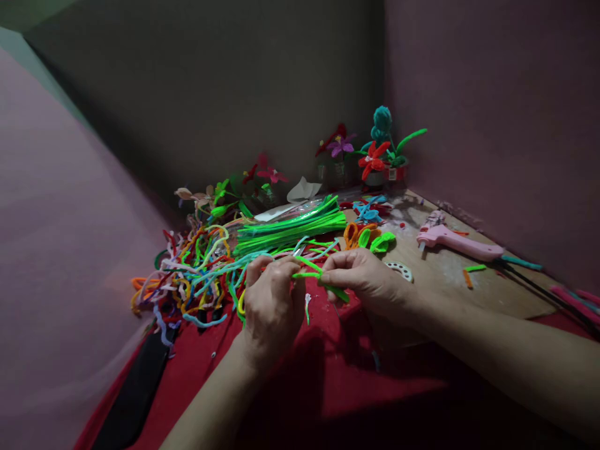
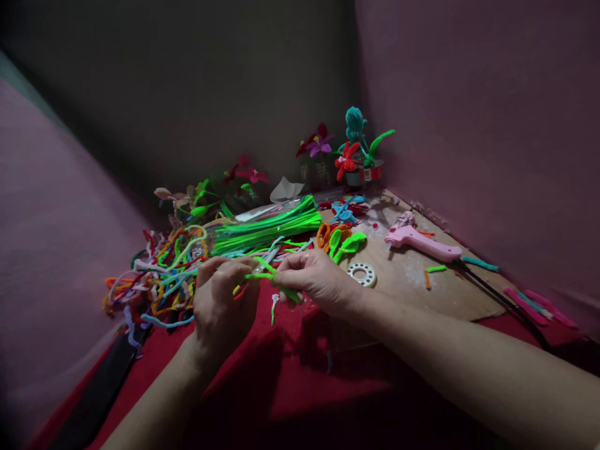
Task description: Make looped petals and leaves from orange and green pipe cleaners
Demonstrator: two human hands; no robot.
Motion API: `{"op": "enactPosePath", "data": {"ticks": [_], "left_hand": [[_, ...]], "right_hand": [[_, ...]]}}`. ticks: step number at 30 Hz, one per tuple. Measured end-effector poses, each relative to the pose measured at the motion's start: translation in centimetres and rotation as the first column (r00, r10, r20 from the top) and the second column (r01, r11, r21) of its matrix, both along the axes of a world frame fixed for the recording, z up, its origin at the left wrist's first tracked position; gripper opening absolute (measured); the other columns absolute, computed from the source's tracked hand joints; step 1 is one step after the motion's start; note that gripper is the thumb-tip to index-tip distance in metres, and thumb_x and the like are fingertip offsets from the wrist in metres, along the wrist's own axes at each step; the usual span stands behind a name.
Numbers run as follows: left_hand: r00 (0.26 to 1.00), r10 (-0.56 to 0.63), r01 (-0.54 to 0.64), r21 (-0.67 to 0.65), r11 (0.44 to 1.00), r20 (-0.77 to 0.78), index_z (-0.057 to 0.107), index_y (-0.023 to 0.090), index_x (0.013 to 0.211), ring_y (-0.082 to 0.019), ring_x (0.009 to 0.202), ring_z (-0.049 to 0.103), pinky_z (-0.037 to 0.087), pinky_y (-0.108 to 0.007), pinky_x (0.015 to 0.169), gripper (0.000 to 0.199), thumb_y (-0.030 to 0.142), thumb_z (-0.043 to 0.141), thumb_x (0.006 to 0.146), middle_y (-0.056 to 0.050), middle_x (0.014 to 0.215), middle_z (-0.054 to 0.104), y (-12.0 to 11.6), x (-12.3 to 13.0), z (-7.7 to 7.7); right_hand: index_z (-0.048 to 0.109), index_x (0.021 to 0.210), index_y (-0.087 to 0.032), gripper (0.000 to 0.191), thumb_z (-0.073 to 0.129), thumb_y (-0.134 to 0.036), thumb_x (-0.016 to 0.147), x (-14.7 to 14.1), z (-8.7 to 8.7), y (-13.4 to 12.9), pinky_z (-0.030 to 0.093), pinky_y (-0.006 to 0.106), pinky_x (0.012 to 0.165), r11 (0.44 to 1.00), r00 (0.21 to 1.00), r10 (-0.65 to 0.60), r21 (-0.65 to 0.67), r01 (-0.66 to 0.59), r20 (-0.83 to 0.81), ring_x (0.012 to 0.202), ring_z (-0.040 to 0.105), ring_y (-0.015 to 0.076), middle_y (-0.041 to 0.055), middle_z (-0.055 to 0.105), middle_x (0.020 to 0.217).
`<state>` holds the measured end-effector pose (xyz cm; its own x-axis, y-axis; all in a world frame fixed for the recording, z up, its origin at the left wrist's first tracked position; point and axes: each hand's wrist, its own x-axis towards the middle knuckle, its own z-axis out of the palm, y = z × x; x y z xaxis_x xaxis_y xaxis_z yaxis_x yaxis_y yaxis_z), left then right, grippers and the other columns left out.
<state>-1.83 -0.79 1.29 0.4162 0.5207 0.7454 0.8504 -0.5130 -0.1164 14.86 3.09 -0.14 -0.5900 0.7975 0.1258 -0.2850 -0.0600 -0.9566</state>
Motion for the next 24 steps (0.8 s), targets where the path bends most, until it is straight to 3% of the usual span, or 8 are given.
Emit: {"op": "enactPosePath", "data": {"ticks": [3, 5, 7, 9, 12, 15, 20, 24], "left_hand": [[0.998, -0.013, 0.027, -0.270, 0.962, 0.053, 0.054, 0.019, 0.085, -0.016, 0.079, 0.058, 0.036, -0.035, 0.086, 0.008, 0.018, 0.048, 0.082, -0.004, 0.082, 0.065, -0.5, 0.8, 1.3], [0.994, 0.013, 0.042, -0.500, 0.865, 0.107, 0.058, 0.019, 0.078, -0.016, 0.074, 0.055, 0.038, -0.031, 0.078, 0.013, 0.025, 0.048, 0.083, -0.002, 0.074, 0.063, -0.7, 1.2, 2.2], [0.977, 0.074, 0.070, -0.623, 0.779, 0.202, 0.059, 0.018, 0.069, -0.015, 0.066, 0.052, 0.039, -0.027, 0.068, 0.019, 0.030, 0.050, 0.081, 0.000, 0.065, 0.058, -0.7, 1.4, 2.7], [0.941, 0.134, 0.113, -0.661, 0.742, 0.312, 0.058, 0.018, 0.064, -0.013, 0.061, 0.049, 0.038, -0.025, 0.061, 0.022, 0.031, 0.053, 0.080, 0.001, 0.060, 0.054, -0.5, 1.6, 2.7], [0.895, 0.153, 0.164, -0.629, 0.760, 0.419, 0.058, 0.018, 0.064, -0.013, 0.063, 0.050, 0.038, -0.024, 0.062, 0.018, 0.028, 0.056, 0.078, 0.002, 0.062, 0.055, -0.3, 1.6, 2.2], [0.912, 0.082, 0.169, -0.550, 0.818, 0.402, 0.059, 0.019, 0.066, -0.014, 0.070, 0.052, 0.039, -0.026, 0.071, 0.012, 0.024, 0.056, 0.077, 0.001, 0.067, 0.058, -0.2, 1.6, 2.2], [0.966, 0.087, 0.073, -0.583, 0.809, 0.242, 0.057, 0.018, 0.065, -0.013, 0.064, 0.049, 0.038, -0.026, 0.065, 0.011, 0.019, 0.054, 0.075, 0.001, 0.062, 0.056, -0.1, 1.6, 3.0], [0.991, 0.075, -0.008, -0.520, 0.854, 0.109, 0.056, 0.018, 0.071, -0.014, 0.063, 0.048, 0.037, -0.026, 0.062, 0.007, 0.015, 0.052, 0.075, 0.001, 0.064, 0.057, 0.8, 1.3, 3.3]], "right_hand": [[0.056, 0.059, -0.014, 0.014, 0.054, -0.019, 0.072, 0.2, 0.0, -0.2, 0.035, 0.022, 0.050, 0.965, 0.984, -0.157, 0.224, 0.134, 0.089, 0.048, 0.045, 0.0077, -0.0023, 0.051, 0.051], [0.058, 0.062, -0.014, 0.013, 0.052, -0.016, 0.073, 0.2, -0.2, -0.3, 0.033, 0.021, 0.051, 0.893, 0.956, -0.257, 0.412, 0.180, 0.138, 0.051, 0.043, 0.0074, -0.0025, 0.050, 0.053], [0.060, 0.065, -0.014, 0.012, 0.051, -0.014, 0.073, 0.1, -0.5, -0.4, 0.032, 0.021, 0.051, 0.815, 0.927, -0.334, 0.546, 0.193, 0.170, 0.051, 0.042, 0.0072, -0.0028, 0.049, 0.054], [0.060, 0.064, -0.014, 0.013, 0.050, -0.013, 0.072, 0.0, -0.7, -0.5, 0.032, 0.021, 0.051, 0.789, 0.915, -0.355, 0.587, 0.182, 0.194, 0.051, 0.042, 0.0071, -0.0028, 0.049, 0.053], [0.057, 0.062, -0.014, 0.013, 0.049, -0.015, 0.073, -0.1, -0.7, -0.5, 0.033, 0.021, 0.049, 0.869, 0.943, -0.267, 0.473, 0.146, 0.199, 0.049, 0.043, 0.0074, -0.0024, 0.050, 0.053], [0.053, 0.060, -0.015, 0.012, 0.051, -0.017, 0.072, -0.1, -0.5, -0.4, 0.035, 0.021, 0.048, 0.963, 0.983, -0.105, 0.262, 0.063, 0.152, 0.047, 0.046, 0.0077, -0.0027, 0.051, 0.051], [0.051, 0.058, -0.015, 0.011, 0.052, -0.016, 0.069, -0.1, -0.4, -0.2, 0.035, 0.020, 0.045, 0.984, 0.989, -0.003, 0.174, -0.023, 0.149, 0.043, 0.046, 0.0073, -0.0035, 0.051, 0.047], [0.051, 0.054, -0.015, 0.013, 0.051, -0.014, 0.066, -0.1, -0.2, 0.0, 0.033, 0.020, 0.042, 0.991, 0.986, 0.019, 0.129, -0.041, 0.165, 0.039, 0.043, 0.0062, -0.0043, 0.049, 0.043]]}}
